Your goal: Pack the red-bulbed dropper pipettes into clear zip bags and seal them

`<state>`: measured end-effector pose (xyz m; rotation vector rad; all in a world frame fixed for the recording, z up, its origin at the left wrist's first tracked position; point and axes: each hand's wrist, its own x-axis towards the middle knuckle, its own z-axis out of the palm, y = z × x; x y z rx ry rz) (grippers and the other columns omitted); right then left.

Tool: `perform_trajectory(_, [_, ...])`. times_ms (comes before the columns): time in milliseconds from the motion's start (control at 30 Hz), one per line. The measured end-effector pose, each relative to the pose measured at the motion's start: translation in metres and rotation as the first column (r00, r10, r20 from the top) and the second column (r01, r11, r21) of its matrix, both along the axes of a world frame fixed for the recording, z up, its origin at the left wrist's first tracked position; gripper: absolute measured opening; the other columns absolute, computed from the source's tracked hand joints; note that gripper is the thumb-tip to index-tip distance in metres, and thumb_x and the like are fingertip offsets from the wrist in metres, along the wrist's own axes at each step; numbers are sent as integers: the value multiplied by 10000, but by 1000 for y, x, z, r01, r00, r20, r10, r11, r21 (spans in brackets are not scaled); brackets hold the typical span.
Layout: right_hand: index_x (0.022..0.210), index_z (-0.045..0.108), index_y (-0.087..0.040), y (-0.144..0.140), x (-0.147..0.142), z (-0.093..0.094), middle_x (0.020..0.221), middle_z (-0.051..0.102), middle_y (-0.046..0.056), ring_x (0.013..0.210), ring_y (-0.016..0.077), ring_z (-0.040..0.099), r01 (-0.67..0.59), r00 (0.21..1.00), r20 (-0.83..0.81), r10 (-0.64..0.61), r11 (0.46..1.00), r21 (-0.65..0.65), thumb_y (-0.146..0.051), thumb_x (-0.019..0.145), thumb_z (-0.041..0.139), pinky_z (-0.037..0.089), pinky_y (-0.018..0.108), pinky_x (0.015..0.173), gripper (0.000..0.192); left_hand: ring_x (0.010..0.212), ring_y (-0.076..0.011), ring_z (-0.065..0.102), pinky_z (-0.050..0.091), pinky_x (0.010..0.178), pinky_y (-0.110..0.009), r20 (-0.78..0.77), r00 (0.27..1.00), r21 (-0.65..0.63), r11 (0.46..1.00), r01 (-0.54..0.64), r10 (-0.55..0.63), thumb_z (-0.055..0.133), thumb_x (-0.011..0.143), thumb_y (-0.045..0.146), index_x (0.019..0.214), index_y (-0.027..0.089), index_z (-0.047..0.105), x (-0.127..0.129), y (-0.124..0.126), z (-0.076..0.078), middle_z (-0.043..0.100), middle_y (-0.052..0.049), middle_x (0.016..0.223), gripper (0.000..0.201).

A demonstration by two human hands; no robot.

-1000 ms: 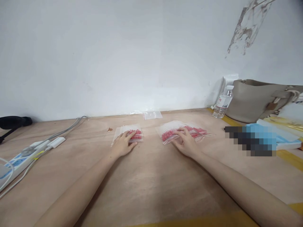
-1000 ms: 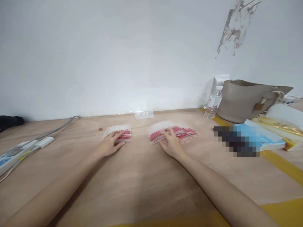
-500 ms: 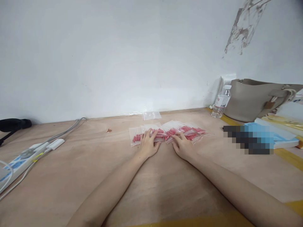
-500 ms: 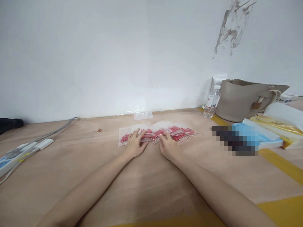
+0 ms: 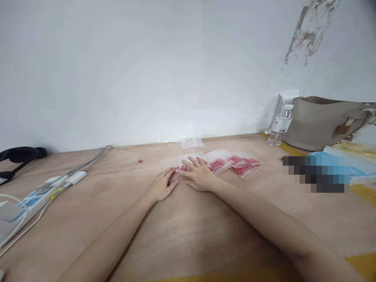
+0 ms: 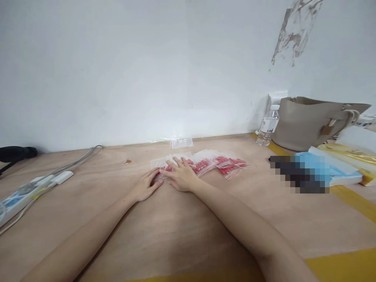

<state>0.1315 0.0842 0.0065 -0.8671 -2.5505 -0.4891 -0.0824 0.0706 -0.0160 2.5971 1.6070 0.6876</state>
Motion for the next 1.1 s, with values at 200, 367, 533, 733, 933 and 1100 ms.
perform_trajectory(200, [1033,564,-230,18,-16,-11,1030,558,94,997,234,433,98,995,20,-97,994,-55,-362,858,355,275,422,848,303,1161,-230,431,353,978,-382,12,1000,-1,1000,-28,28,414,844,386,1210,144,434,-12,-10,2,474,-98,1254,439])
perform_trajectory(367, [837,613,-178,20,11,-17,924,586,101,918,222,451,174,985,-21,-174,985,0,-273,829,410,280,393,822,225,1146,-249,445,366,962,-412,18,999,-4,1000,-31,31,438,833,386,1190,150,450,-18,-14,4,477,-109,1247,428])
perform_trajectory(533, [890,602,-176,16,21,-15,971,576,97,947,225,440,137,988,-84,-133,990,42,-290,796,464,259,393,857,202,1191,-208,405,339,999,-358,-7,997,-29,997,75,-75,416,849,376,1250,176,407,-10,-10,8,428,-72,1305,448])
perform_trajectory(733, [955,584,-186,19,18,-17,799,600,49,819,182,451,-37,999,0,38,975,219,-207,843,392,247,389,823,223,1278,-224,254,244,1044,-402,-40,992,-21,993,119,-120,435,847,365,1302,175,359,5,-1,8,318,-75,1378,499])
perform_trajectory(933, [775,613,-182,27,9,-23,721,595,36,750,154,434,-80,997,41,71,952,295,-136,855,383,251,356,762,248,1265,-200,290,278,1033,-383,-57,982,-46,983,175,-178,380,885,320,1288,229,389,5,-3,7,352,-43,1362,413])
perform_trajectory(1100, [689,599,-171,27,2,-22,696,588,35,753,155,437,-60,998,33,53,960,275,-152,852,409,251,353,766,251,1242,-226,329,302,1014,-414,-78,982,-16,985,172,-173,394,884,320,1214,270,486,4,-5,7,358,-36,1358,347])
